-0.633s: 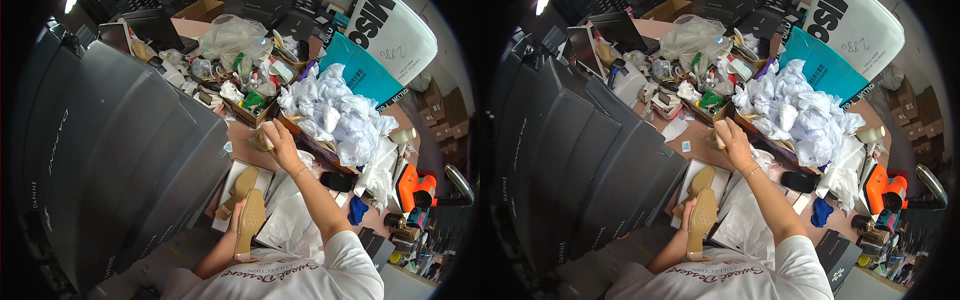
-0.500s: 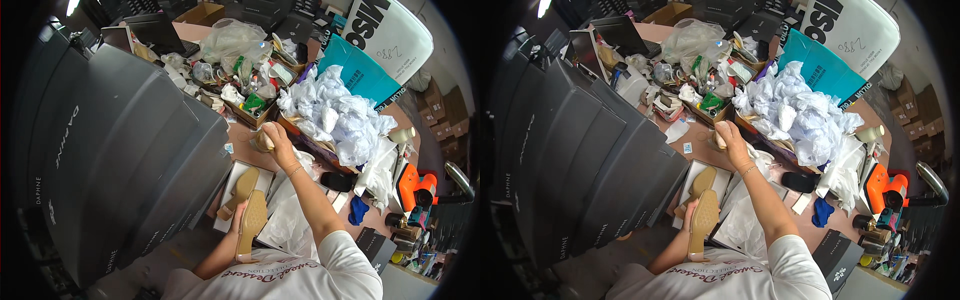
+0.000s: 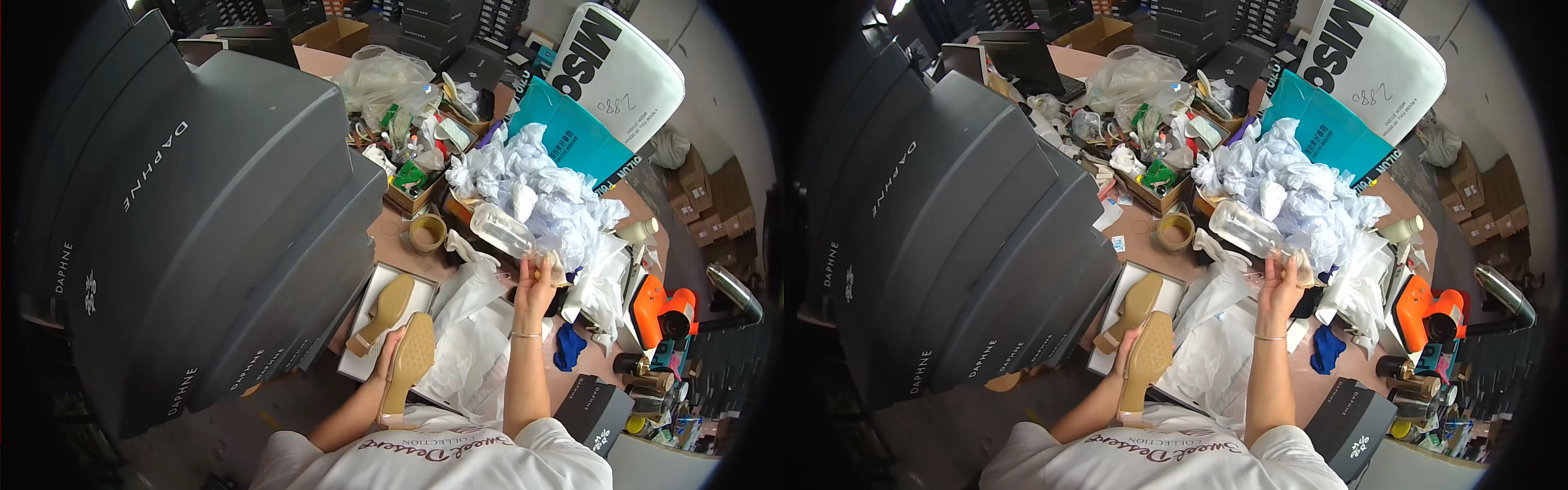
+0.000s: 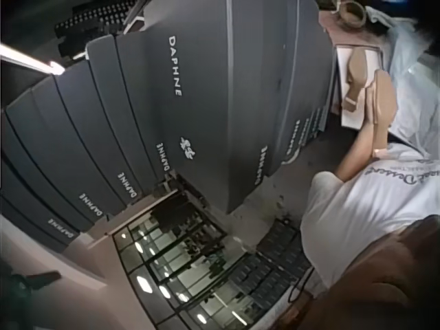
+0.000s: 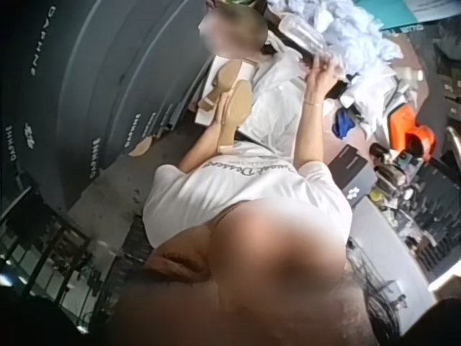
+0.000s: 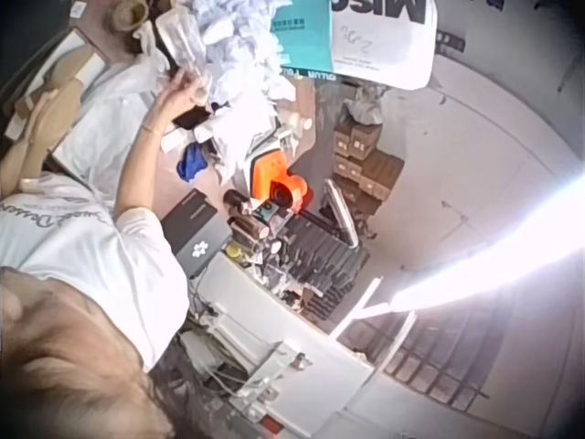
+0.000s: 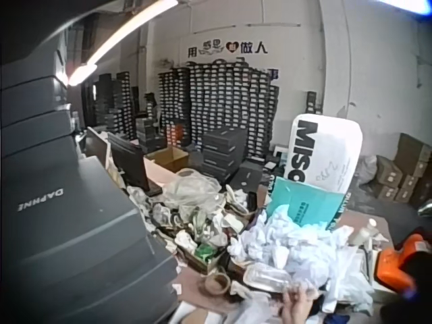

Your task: The recorder is inspecting, cleaning the soles with a brush, and packing pairs of high-heeled shoes into branded boxes with tissue paper.

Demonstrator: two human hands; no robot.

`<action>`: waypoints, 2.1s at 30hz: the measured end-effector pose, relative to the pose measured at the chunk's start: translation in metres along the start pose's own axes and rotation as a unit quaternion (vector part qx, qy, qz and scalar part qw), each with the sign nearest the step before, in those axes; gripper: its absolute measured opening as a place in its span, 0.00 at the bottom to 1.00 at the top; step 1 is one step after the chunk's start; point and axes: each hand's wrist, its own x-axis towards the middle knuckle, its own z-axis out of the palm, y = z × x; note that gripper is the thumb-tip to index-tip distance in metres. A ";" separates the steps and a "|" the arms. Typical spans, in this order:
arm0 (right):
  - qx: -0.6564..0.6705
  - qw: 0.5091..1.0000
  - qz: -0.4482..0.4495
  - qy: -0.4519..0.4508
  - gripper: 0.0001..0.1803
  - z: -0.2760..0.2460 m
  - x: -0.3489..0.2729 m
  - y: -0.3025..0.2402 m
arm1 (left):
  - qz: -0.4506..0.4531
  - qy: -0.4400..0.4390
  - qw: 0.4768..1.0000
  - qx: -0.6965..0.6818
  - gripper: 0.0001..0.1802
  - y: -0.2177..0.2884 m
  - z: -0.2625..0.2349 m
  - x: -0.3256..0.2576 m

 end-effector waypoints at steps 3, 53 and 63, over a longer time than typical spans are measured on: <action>-0.079 0.992 -0.059 -0.084 0.23 0.018 -0.006 0.016 | -0.007 -0.026 1.000 0.002 0.32 -0.003 -0.004 0.003; -0.621 0.548 -0.332 -0.451 0.12 -0.038 -0.213 -0.074 | -0.038 -0.020 0.990 0.135 0.27 -0.039 0.080 -0.025; -0.577 0.528 -0.389 -0.487 0.13 -0.060 -0.232 -0.087 | -0.088 -0.079 0.983 0.138 0.28 -0.043 0.097 -0.017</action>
